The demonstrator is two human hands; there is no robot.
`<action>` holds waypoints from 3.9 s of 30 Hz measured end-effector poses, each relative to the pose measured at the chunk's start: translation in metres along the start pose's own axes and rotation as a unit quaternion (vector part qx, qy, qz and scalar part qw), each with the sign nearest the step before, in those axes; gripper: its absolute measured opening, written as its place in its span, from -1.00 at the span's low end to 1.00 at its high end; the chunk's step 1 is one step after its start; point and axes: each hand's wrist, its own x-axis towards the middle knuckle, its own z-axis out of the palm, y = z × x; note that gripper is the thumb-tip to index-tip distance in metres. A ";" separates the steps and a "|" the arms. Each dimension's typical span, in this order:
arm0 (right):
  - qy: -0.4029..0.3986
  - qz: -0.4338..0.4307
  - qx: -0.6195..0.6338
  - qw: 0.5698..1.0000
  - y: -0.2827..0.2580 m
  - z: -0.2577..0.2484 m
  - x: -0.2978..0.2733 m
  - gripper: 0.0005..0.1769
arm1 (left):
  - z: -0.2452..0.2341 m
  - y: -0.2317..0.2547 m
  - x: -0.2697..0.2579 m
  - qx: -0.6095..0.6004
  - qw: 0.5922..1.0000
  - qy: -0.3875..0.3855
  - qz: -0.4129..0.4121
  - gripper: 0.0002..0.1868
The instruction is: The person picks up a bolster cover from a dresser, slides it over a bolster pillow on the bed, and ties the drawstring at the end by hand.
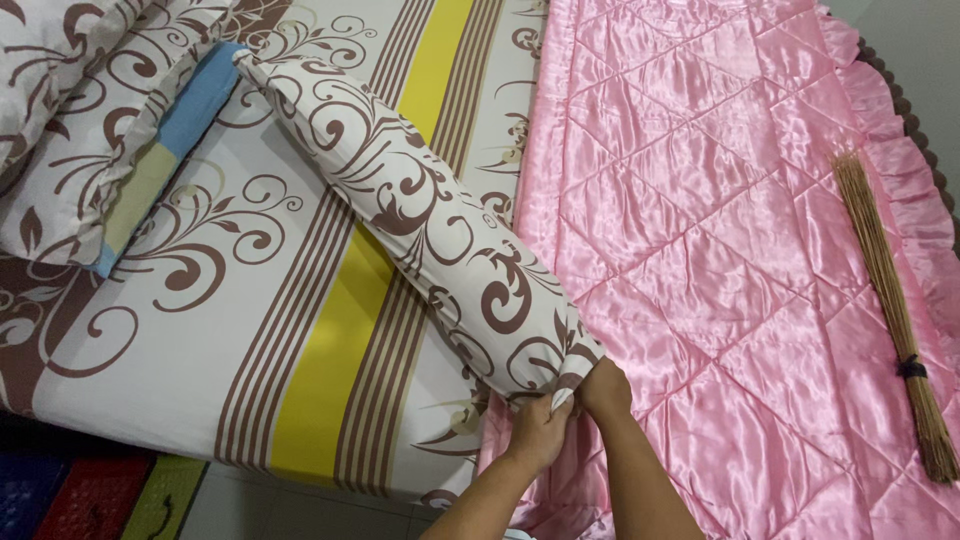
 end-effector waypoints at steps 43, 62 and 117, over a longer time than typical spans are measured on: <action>0.121 -0.198 0.141 0.963 -0.102 0.074 -0.204 -0.13 | -0.172 0.010 -0.093 0.285 0.937 0.127 0.157 -0.54; 0.126 -0.112 0.144 0.975 -0.069 0.111 -0.171 -0.69 | -0.158 -0.022 -0.113 0.218 0.935 0.064 0.271 -0.52; -0.034 -0.395 -0.063 0.916 -0.477 -0.126 -0.030 0.33 | -0.496 0.152 0.255 -0.389 0.885 0.250 0.050 -0.65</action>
